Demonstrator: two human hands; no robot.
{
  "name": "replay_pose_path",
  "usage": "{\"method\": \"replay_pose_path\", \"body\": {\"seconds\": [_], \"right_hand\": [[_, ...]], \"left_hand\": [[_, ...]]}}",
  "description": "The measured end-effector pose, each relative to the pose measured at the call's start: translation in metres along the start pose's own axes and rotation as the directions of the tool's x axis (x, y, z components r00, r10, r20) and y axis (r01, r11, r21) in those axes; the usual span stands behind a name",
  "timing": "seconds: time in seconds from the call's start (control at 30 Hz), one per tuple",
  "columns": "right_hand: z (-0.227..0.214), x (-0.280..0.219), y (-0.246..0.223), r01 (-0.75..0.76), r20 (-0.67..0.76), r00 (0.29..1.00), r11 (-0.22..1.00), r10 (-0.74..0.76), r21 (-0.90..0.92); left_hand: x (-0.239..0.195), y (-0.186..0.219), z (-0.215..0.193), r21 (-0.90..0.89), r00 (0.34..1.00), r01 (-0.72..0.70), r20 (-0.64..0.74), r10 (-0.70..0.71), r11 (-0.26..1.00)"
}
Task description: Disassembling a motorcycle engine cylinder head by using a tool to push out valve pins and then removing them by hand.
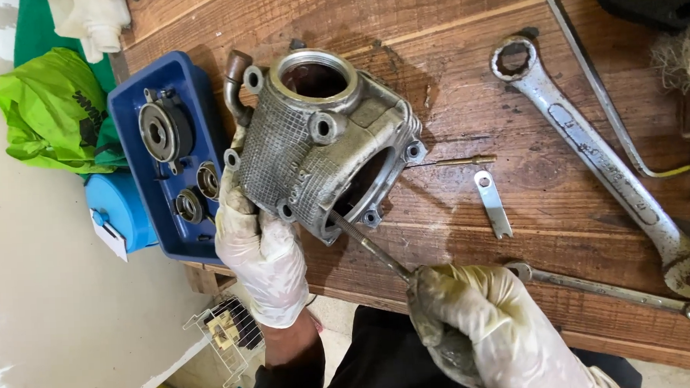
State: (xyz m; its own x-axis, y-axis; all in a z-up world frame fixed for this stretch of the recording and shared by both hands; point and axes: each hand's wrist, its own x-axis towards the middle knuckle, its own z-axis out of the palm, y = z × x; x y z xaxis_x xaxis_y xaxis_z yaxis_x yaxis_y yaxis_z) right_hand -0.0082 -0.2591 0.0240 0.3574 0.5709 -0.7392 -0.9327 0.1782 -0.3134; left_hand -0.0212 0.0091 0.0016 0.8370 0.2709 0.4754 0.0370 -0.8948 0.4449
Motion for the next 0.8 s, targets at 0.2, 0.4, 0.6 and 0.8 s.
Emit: {"method": "replay_pose_path", "body": {"seconds": [0.2,0.4,0.6,0.8], "right_hand": [[0.006,-0.001,0.009,-0.136,-0.079,0.985,0.978,0.151,0.161],[0.007,0.001,0.032,0.020,-0.123,0.992,0.975,0.007,0.223],[0.010,-0.003,0.024,0.078,-0.137,0.989,0.985,-0.057,0.157],[0.007,-0.008,0.002,0.536,0.107,0.834,0.747,-0.542,-0.393]], "left_hand": [[0.010,0.012,-0.002,0.030,0.996,0.076,0.049,-0.077,0.997],[0.007,0.013,0.002,-0.110,1.000,0.026,0.004,-0.026,0.994],[0.013,0.019,0.000,-0.253,0.998,0.023,0.064,-0.007,0.967],[-0.002,0.006,0.005,-0.232,0.998,0.062,0.002,-0.063,0.971]]}}
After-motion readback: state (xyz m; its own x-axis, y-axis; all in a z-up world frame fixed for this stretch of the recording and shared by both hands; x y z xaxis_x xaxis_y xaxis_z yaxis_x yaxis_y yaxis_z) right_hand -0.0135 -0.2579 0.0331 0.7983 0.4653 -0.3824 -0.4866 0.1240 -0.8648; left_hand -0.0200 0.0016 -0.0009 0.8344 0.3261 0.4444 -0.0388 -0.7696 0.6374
